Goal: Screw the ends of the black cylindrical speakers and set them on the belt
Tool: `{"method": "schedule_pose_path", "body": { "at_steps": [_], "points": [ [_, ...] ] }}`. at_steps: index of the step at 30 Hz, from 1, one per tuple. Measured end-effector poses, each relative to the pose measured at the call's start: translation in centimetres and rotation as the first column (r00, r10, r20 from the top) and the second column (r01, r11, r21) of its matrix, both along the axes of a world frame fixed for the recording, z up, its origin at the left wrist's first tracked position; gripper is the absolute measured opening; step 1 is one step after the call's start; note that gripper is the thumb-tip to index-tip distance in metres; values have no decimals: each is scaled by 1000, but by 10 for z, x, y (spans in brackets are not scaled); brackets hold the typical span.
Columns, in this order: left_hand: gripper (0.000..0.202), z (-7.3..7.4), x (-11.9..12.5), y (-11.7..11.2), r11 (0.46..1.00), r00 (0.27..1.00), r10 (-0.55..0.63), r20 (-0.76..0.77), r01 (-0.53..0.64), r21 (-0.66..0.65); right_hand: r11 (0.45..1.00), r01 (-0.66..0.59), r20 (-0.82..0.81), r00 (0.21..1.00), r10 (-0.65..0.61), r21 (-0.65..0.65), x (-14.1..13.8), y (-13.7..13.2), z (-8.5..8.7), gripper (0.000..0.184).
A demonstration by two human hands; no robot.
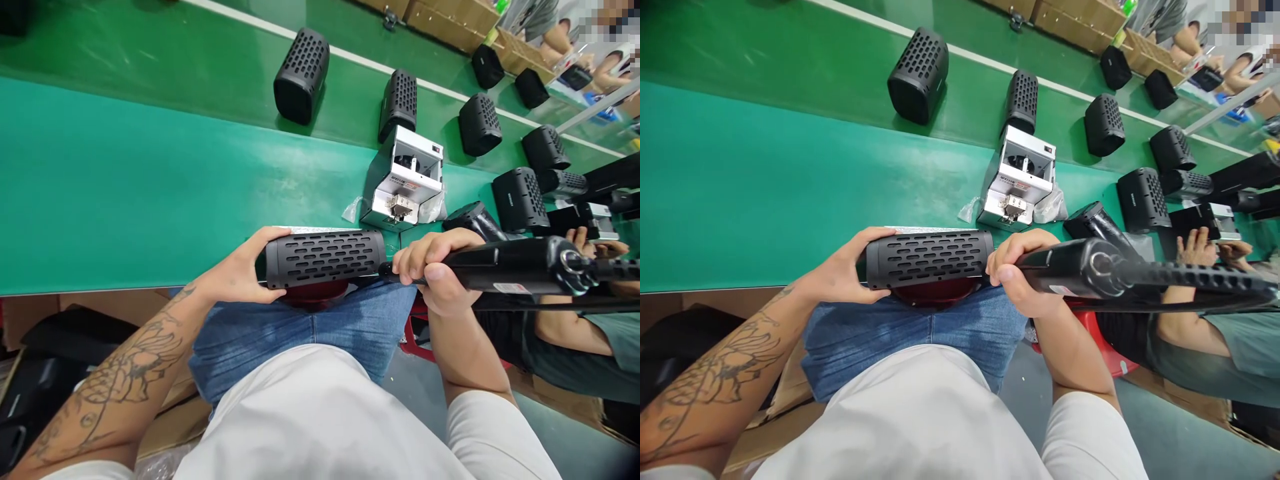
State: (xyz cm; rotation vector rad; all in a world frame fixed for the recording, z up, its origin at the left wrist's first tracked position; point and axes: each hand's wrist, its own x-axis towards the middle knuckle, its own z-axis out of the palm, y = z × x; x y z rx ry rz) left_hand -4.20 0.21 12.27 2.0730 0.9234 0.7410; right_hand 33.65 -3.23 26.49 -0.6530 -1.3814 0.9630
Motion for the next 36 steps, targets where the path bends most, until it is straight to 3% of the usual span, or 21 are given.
{"method": "schedule_pose_path", "body": {
  "at_steps": [11,16,19,23,27,31,36],
  "points": [
    [116,-6,0,-1,1000,998,-17,54,17,-5,999,-42,20,999,42,-24,1,-3,-3,38],
    [121,-23,1,-7,999,989,12,149,-18,36,998,-26,8,1000,27,-48,11,-3,13,37],
    [123,-31,1,-11,997,985,40,167,-52,64,989,148,-50,988,-146,32,23,20,25,37],
    [124,-36,0,-14,996,988,58,145,-67,58,863,500,11,865,-502,69,36,74,22,57],
    [125,-36,2,-14,996,988,51,146,-62,69,843,533,112,844,-524,-68,41,106,-1,71],
    [127,-32,5,-14,993,989,40,144,-55,103,851,511,102,859,-502,-119,42,100,-7,73],
    [136,-26,8,-14,997,995,40,87,-45,65,872,481,70,876,-476,-86,30,61,22,56]
  ]
}}
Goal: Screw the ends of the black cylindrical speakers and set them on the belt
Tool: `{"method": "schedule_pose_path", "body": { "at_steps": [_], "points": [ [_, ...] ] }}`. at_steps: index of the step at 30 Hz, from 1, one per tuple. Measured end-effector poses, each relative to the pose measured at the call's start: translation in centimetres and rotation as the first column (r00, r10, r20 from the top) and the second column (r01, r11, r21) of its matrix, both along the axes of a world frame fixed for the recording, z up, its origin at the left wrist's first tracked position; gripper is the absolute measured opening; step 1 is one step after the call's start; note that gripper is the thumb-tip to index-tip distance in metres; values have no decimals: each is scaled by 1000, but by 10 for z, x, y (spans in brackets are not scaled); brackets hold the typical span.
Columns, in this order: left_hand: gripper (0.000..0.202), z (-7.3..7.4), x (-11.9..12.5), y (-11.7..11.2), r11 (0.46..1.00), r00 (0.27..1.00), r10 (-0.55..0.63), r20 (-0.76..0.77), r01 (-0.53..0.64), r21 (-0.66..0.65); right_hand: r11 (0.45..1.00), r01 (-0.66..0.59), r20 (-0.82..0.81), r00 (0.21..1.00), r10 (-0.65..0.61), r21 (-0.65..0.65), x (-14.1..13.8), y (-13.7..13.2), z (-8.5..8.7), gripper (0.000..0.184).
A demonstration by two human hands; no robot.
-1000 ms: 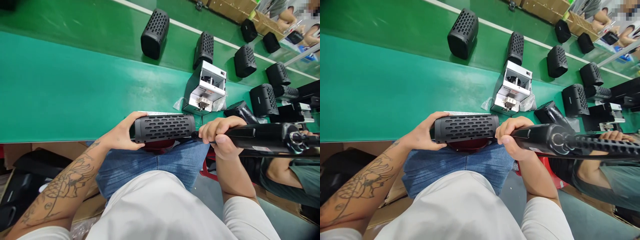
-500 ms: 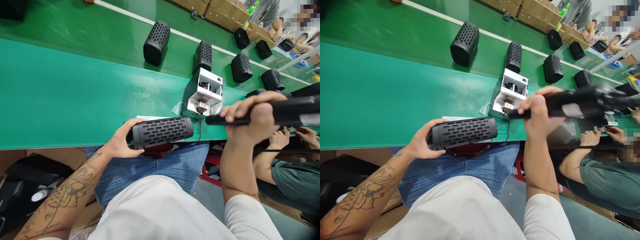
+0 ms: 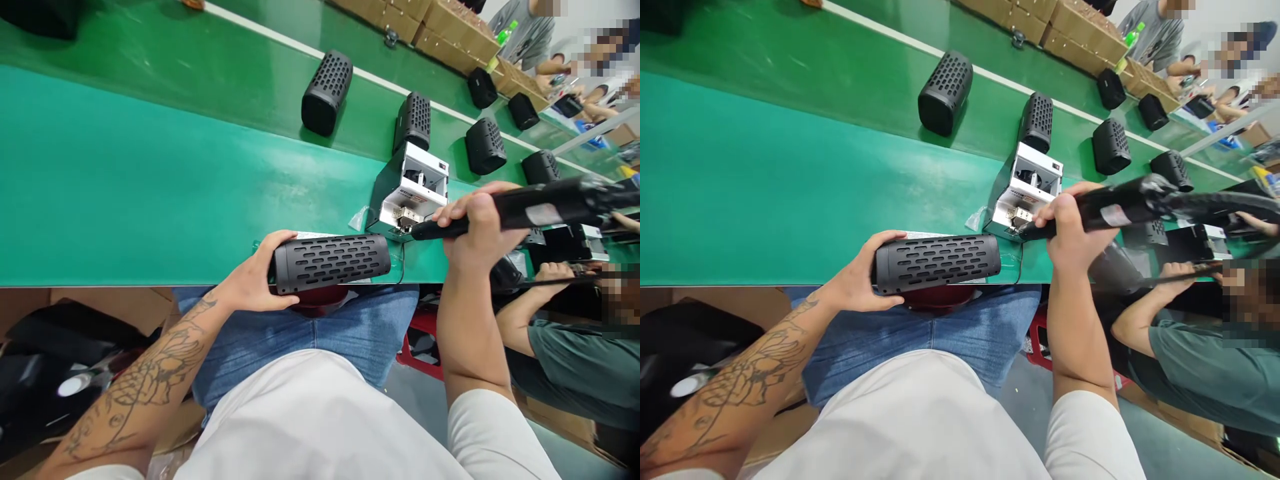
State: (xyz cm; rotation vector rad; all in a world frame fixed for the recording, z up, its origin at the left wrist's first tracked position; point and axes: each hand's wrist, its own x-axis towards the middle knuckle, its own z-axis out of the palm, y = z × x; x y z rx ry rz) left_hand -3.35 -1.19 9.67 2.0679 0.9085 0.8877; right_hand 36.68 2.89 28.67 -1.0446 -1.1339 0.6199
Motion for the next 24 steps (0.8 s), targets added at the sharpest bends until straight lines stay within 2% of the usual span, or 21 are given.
{"method": "schedule_pose_path", "body": {
  "at_steps": [1,3,6,8,12,16,24],
  "points": [
    [139,0,1,0,1000,1000,0,-2,0,-7,998,-12,-11,1000,13,59,-5,-11,7,54],
    [140,-1,3,0,1000,1000,2,5,-2,-17,983,-132,7,991,132,131,-16,-35,20,47],
    [139,-4,4,1,999,999,12,35,-11,-33,914,-390,51,921,387,107,-38,-67,28,34],
    [138,-5,5,1,999,999,24,44,-22,-47,884,-460,38,888,459,78,-54,-78,25,27],
    [134,-3,7,0,996,998,49,33,-46,-79,860,-494,9,867,497,125,-81,-74,6,26],
    [131,-1,10,-1,993,997,60,42,-55,-105,842,-525,-1,849,529,122,-91,-59,-9,29],
    [125,0,13,0,996,995,51,90,-44,-78,824,-563,50,826,561,58,-93,-50,-12,41]
  ]
}}
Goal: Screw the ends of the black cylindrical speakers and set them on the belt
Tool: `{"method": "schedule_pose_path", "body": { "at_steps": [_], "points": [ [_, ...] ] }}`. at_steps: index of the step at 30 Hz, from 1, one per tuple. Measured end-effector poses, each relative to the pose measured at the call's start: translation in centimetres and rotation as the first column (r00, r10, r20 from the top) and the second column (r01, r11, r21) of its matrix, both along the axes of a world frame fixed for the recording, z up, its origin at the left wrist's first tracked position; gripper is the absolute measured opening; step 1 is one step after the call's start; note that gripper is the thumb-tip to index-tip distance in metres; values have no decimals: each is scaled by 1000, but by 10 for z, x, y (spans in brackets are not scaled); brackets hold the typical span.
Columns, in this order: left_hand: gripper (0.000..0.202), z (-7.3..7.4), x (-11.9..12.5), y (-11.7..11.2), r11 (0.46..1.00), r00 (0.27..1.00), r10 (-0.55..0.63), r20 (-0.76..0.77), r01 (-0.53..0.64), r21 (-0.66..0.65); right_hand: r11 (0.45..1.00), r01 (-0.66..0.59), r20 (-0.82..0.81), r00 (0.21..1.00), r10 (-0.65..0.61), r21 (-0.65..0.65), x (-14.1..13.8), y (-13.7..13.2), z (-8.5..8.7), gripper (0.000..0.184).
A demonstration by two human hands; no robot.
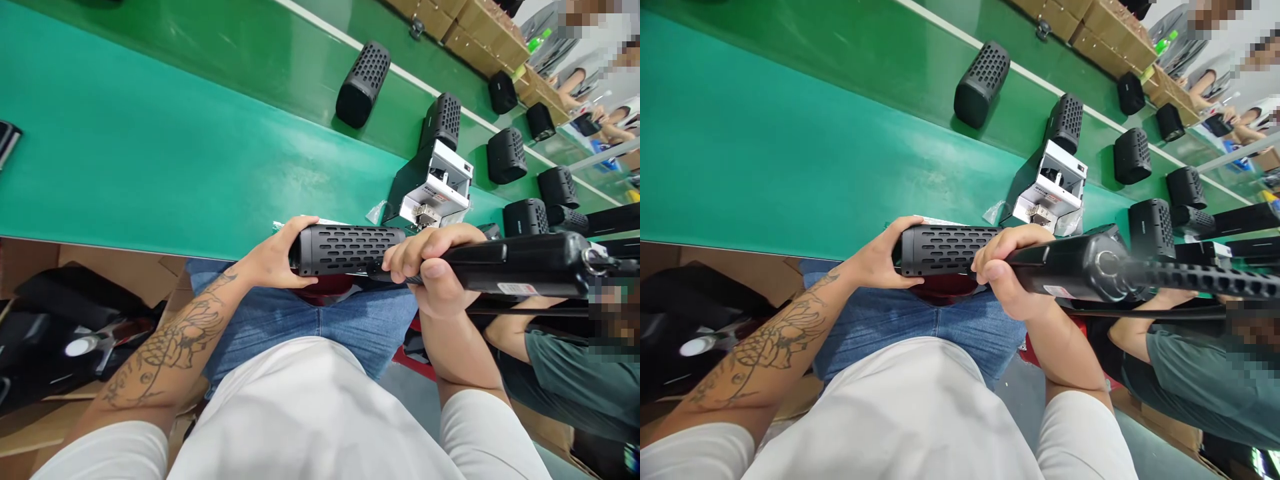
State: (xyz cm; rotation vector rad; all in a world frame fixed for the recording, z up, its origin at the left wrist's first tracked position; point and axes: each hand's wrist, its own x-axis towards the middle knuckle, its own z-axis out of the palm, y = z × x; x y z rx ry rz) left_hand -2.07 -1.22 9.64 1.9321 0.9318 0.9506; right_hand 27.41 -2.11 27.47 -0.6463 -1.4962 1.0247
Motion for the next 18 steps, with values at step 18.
{"method": "schedule_pose_path", "body": {
  "at_steps": [18],
  "points": [
    [118,1,-3,0,997,999,8,-49,-4,78,988,-157,94,983,157,-11,3,-3,-18,32]
  ]
}}
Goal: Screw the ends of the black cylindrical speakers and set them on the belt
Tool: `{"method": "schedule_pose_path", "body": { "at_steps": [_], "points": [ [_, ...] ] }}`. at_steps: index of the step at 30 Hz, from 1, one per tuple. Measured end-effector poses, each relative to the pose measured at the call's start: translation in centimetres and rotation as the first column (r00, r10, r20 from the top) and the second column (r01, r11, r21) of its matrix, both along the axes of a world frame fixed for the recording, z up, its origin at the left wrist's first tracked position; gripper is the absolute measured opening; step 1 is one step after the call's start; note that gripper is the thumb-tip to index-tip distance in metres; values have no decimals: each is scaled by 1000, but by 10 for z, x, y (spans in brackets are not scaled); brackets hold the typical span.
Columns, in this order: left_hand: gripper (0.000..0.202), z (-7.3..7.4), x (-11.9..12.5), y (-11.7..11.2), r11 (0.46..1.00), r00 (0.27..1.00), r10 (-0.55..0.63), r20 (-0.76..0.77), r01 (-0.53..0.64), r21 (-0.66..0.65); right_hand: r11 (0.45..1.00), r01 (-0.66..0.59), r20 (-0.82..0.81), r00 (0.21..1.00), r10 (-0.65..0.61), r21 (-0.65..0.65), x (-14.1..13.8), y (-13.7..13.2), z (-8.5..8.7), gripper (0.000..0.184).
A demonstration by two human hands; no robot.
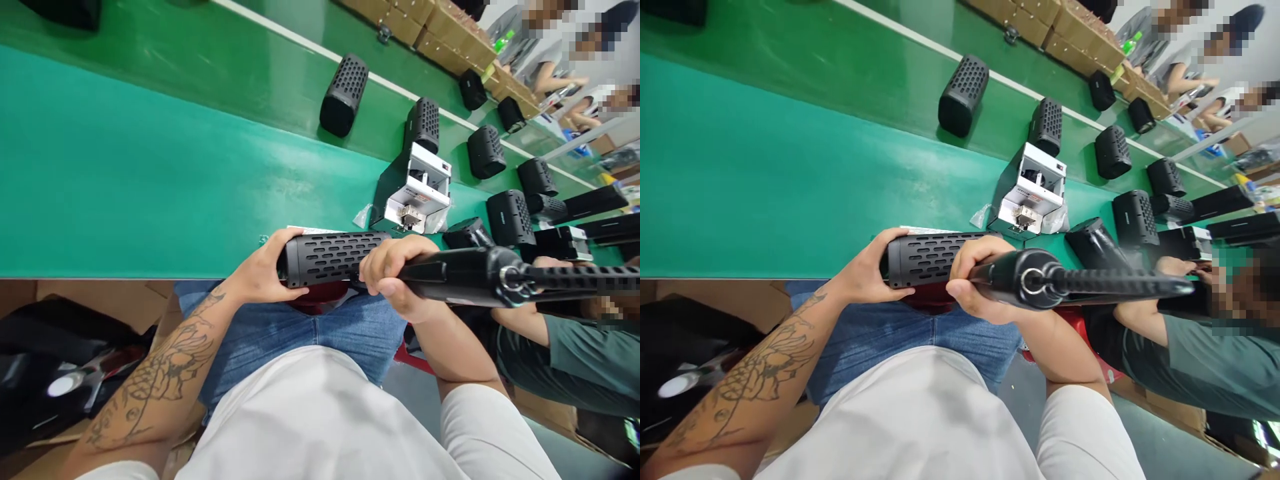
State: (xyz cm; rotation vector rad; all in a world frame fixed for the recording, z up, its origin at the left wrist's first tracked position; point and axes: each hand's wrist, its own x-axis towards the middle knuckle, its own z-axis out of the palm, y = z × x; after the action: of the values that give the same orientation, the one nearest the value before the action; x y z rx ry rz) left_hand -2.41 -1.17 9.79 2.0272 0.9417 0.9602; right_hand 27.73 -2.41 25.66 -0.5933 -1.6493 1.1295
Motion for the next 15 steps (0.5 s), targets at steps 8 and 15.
{"method": "schedule_pose_path", "body": {
  "at_steps": [8,15],
  "points": [
    [120,-4,-1,-2,999,1000,10,0,-10,40,899,435,-245,878,-411,51,46,31,33,34],
    [124,-6,-1,-3,999,999,33,-17,-32,19,690,722,-101,692,-715,62,111,102,0,55]
  ]
}}
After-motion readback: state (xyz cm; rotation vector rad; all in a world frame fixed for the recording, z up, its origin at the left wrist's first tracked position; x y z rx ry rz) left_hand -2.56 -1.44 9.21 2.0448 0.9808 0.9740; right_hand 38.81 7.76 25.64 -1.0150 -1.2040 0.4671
